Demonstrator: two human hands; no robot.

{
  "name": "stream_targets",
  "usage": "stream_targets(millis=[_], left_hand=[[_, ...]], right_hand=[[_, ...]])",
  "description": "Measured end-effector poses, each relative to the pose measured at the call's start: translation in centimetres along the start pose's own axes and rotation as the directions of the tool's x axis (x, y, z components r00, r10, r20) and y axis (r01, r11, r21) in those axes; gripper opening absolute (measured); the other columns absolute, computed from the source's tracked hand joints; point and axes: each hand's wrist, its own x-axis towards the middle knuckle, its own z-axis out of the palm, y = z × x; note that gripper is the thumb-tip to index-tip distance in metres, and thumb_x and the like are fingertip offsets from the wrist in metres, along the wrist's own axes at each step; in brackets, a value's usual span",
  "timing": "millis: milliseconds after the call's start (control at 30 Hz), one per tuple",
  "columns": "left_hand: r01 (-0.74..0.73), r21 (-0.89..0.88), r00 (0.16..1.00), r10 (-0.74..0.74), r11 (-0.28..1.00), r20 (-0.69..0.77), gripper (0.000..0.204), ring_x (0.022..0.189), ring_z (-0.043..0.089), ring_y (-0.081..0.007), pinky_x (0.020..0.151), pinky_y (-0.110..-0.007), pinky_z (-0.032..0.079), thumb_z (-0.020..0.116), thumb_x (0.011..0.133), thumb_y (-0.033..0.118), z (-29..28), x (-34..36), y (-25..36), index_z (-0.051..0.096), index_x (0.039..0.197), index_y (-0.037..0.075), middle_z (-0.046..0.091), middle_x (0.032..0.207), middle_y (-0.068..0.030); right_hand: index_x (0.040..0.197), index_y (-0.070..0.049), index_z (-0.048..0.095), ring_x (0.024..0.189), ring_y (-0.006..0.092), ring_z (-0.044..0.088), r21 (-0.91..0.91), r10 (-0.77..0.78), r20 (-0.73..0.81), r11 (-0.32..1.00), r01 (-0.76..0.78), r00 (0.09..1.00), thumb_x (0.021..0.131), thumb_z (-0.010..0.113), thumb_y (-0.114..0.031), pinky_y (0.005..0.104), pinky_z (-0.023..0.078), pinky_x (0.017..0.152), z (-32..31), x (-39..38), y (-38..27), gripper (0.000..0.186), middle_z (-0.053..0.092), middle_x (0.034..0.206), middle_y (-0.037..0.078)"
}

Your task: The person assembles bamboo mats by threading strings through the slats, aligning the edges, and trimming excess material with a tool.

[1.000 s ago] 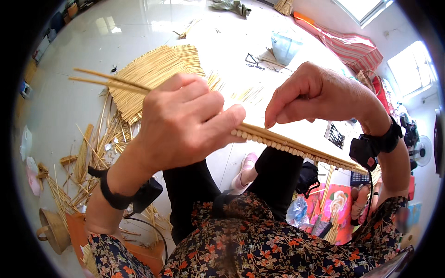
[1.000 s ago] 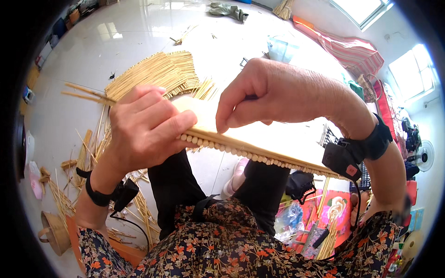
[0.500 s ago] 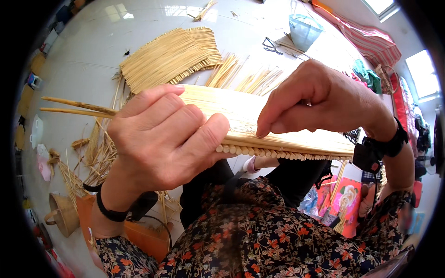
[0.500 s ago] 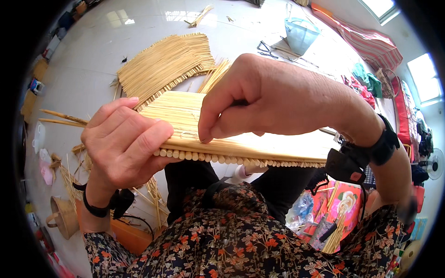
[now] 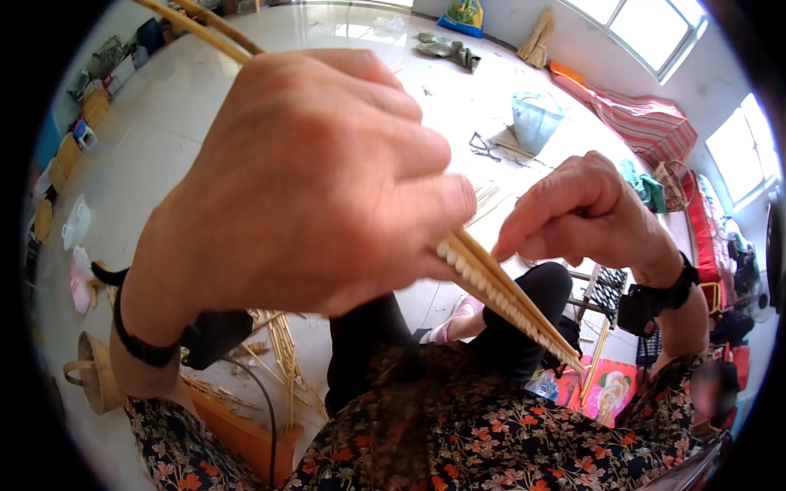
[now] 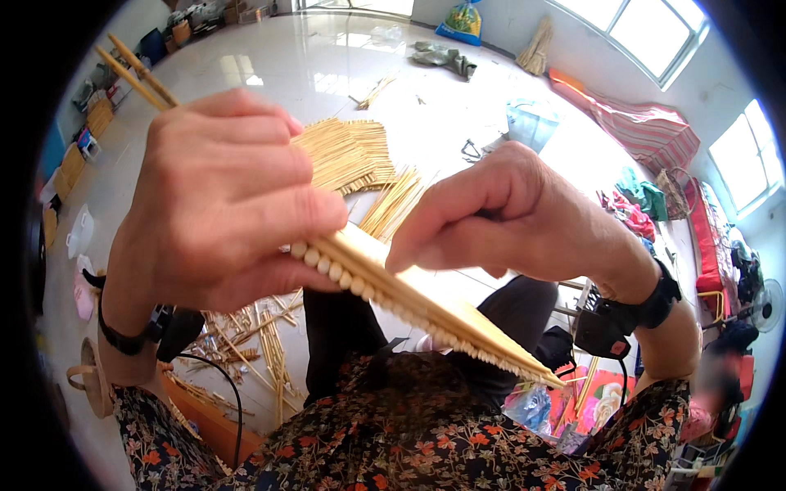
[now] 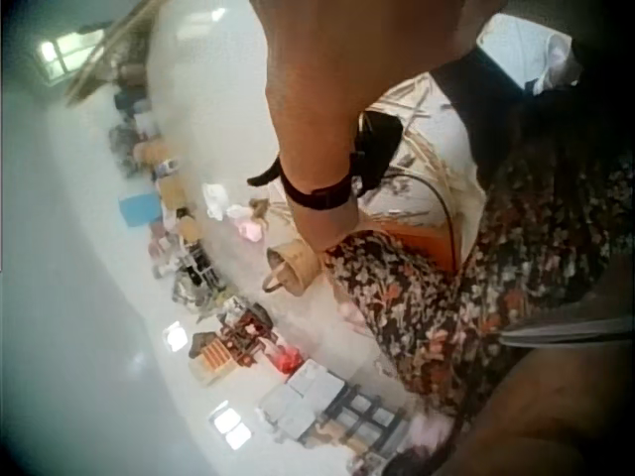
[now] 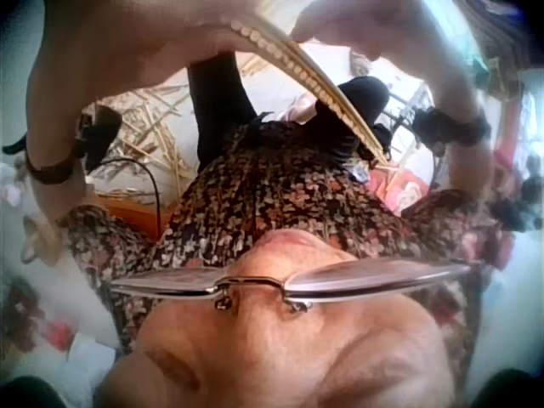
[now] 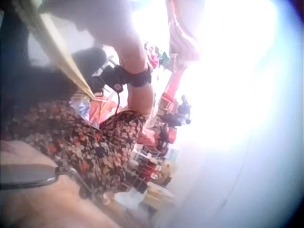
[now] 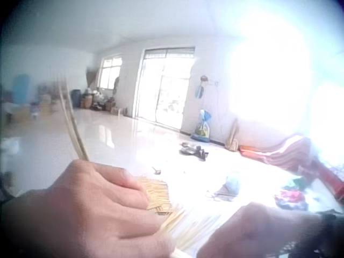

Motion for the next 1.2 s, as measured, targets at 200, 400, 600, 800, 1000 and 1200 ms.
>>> stream_targets(millis=[200, 400, 600, 800, 1000, 1200], left_hand=[[-0.051, -0.039, 0.999, 0.05, 0.998, -0.013, 0.041, 0.066, 0.065, -0.0223, 0.074, -0.038, 0.054, 0.082, 0.073, 0.047, -1.3, 0.5, -2.2, 0.07, 0.083, 0.008, 0.062, 0.068, -0.0019], [0.014, 0.04, 0.998, -0.011, 0.999, -0.065, 0.04, 0.068, 0.064, -0.0211, 0.074, -0.037, 0.053, 0.086, 0.057, 0.038, -0.6, -1.5, -1.0, 0.067, 0.079, 0.011, 0.06, 0.069, -0.0004], [0.048, 0.021, 0.996, -0.046, 0.999, -0.076, 0.039, 0.066, 0.062, -0.0216, 0.074, -0.037, 0.051, 0.085, 0.05, 0.032, -0.4, -1.9, -0.8, 0.063, 0.075, 0.012, 0.058, 0.068, 0.0007], [0.068, -0.009, 0.996, -0.068, 0.998, -0.06, 0.037, 0.068, 0.062, -0.0226, 0.076, -0.038, 0.051, 0.085, 0.053, 0.031, 0.0, -2.1, -0.8, 0.062, 0.074, 0.012, 0.059, 0.07, 0.0004], [0.083, -0.036, 0.995, -0.084, 0.996, -0.051, 0.035, 0.069, 0.063, -0.0223, 0.076, -0.038, 0.051, 0.085, 0.057, 0.032, -0.1, -2.1, -1.0, 0.063, 0.075, 0.012, 0.06, 0.071, 0.0004], [0.072, -0.058, 0.995, -0.076, 0.996, -0.071, 0.035, 0.072, 0.065, -0.0223, 0.077, -0.038, 0.051, 0.086, 0.06, 0.033, 0.0, -1.4, -1.2, 0.065, 0.077, 0.011, 0.064, 0.073, 0.0]], right_hand=[[0.106, -0.008, 0.081, 0.053, 0.0015, 0.052, 0.084, 0.057, -0.085, 0.995, -0.05, 0.995, 0.098, 0.068, -0.011, 0.0211, 0.04, 0.049, 0.4, 0.6, -0.6, 0.015, 0.068, 0.07, -0.004], [0.109, -0.009, 0.079, 0.061, 0.0004, 0.055, 0.046, 0.12, -0.039, 0.992, -0.118, 0.992, 0.1, 0.066, -0.012, 0.0207, 0.046, 0.056, 1.8, 1.4, -1.3, 0.017, 0.07, 0.077, -0.006], [0.109, -0.006, 0.077, 0.063, 0.0034, 0.061, -0.118, 0.101, -0.041, 0.988, -0.105, 0.994, 0.1, 0.066, -0.012, 0.0232, 0.051, 0.058, 1.8, 1.4, -1.9, 0.015, 0.071, 0.076, -0.003], [0.107, -0.006, 0.075, 0.064, 0.0152, 0.068, -0.287, -0.087, -0.046, 0.955, 0.07, 0.995, 0.098, 0.069, -0.011, 0.0297, 0.053, 0.061, 2.1, 1.7, -1.6, 0.013, 0.072, 0.077, 0.007], [0.1, -0.005, 0.071, 0.072, 0.0262, 0.07, -0.404, -0.135, -0.081, 0.91, 0.091, 0.988, 0.096, 0.069, -0.012, 0.0339, 0.054, 0.064, 2.6, 1.7, -1.5, 0.008, 0.07, 0.078, 0.01], [0.098, -0.005, 0.07, 0.072, 0.0293, 0.07, -0.49, -0.274, -0.069, 0.847, 0.207, 0.959, 0.095, 0.07, -0.011, 0.0373, 0.054, 0.064, 2.4, 1.9, -1.5, 0.006, 0.069, 0.078, 0.01]])
